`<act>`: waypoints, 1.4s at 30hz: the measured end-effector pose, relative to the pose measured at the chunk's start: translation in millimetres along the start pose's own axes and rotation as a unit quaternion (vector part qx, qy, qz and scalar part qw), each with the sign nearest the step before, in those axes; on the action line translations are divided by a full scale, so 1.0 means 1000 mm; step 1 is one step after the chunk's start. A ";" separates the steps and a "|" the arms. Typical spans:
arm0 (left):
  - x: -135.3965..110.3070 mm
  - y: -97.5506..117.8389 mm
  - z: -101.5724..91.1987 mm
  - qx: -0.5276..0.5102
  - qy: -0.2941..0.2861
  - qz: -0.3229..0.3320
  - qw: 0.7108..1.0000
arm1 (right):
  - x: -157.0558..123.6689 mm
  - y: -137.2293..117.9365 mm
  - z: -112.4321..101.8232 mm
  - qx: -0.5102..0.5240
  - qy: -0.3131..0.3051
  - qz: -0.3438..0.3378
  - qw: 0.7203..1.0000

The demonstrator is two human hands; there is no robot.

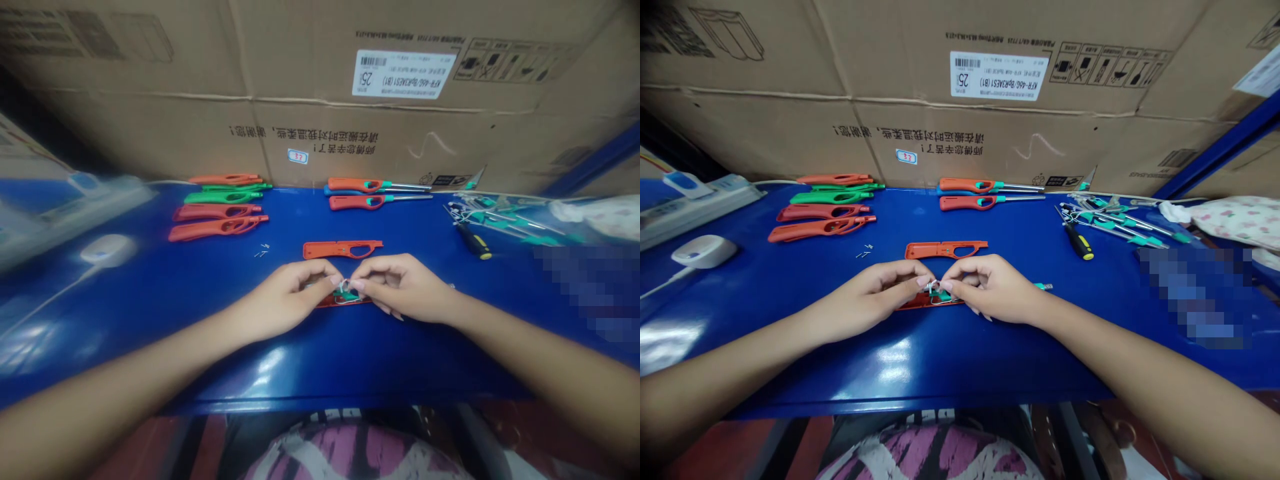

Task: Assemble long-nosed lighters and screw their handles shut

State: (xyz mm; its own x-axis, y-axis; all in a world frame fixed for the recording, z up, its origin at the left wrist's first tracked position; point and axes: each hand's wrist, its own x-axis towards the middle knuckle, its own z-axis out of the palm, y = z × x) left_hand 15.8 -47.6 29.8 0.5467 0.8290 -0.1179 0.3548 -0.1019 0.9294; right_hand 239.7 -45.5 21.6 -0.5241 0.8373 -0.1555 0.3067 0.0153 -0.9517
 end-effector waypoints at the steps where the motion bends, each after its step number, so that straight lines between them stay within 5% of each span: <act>1: 0.000 0.000 0.000 -0.005 0.000 -0.001 1.000 | 0.000 -0.001 0.000 -0.001 0.000 0.000 1.000; 42: 0.001 -0.003 0.002 0.014 -0.013 -0.006 1.000 | 0.004 0.005 0.000 -0.014 -0.004 -0.060 0.998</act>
State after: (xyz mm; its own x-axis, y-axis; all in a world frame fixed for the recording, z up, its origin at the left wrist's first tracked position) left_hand 16.2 -47.5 26.4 0.5612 0.8162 -0.1378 0.3819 -0.1076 0.9179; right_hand 239.1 -42.2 16.2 -0.5645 0.8243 -0.0439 0.2632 0.1293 -0.9560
